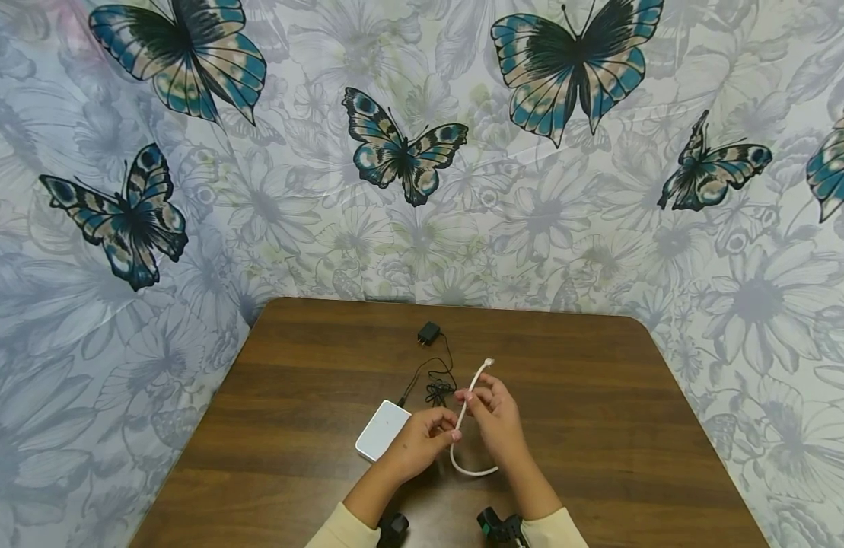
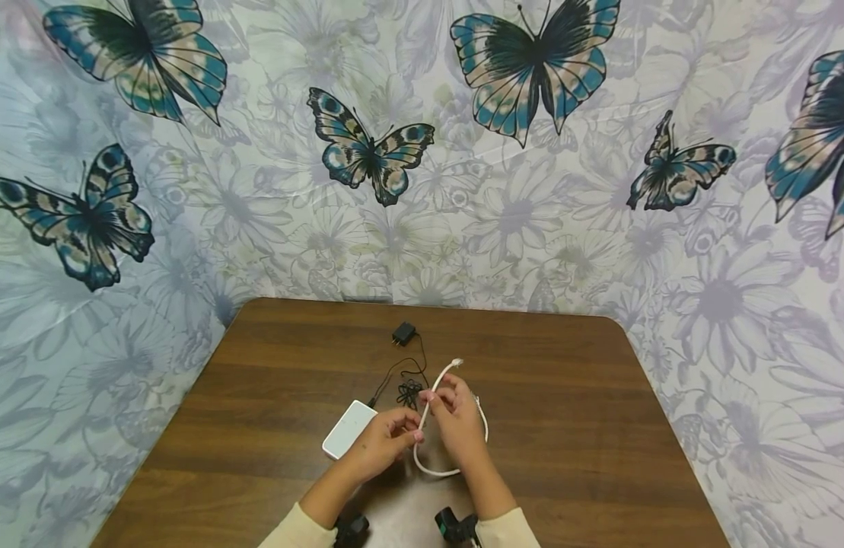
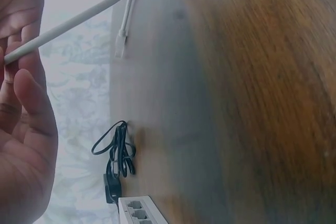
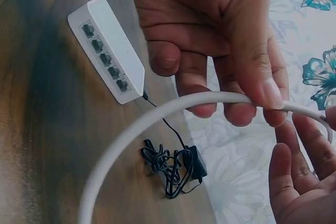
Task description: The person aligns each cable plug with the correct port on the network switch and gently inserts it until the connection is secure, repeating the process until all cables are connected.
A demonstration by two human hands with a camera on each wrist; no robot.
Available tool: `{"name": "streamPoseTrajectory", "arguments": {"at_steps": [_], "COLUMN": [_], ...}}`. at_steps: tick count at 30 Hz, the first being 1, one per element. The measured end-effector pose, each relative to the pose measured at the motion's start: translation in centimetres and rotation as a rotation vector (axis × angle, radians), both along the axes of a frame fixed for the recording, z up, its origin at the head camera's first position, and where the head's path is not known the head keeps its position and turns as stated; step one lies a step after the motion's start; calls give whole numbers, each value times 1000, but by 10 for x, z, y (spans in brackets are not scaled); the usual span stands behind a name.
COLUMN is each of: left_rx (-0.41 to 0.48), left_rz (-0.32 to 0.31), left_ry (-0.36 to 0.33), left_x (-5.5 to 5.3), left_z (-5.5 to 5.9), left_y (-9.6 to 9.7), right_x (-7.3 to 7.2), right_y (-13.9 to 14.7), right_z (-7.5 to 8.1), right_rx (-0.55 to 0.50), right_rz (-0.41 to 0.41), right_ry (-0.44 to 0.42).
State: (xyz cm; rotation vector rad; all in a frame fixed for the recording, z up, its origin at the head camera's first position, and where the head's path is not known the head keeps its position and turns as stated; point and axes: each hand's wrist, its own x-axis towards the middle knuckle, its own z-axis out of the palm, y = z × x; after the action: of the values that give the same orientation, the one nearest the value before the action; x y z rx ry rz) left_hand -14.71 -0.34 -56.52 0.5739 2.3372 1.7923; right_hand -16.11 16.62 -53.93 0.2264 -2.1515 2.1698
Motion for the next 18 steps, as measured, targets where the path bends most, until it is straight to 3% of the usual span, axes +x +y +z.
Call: {"name": "streamPoseTrajectory", "arguments": {"at_steps": [9, 18], "left_rx": [-15, -24], "left_rz": [-36, -26], "left_ry": [-15, -39], "left_x": [-1, 0], "left_z": [-4, -5], "left_y": [1, 2], "right_x": [-6, -10], "right_y": [4, 6], "right_z": [6, 6], "right_rx": [-184, -225], "right_rz": [-21, -5], "right_ry": [-96, -51]}}
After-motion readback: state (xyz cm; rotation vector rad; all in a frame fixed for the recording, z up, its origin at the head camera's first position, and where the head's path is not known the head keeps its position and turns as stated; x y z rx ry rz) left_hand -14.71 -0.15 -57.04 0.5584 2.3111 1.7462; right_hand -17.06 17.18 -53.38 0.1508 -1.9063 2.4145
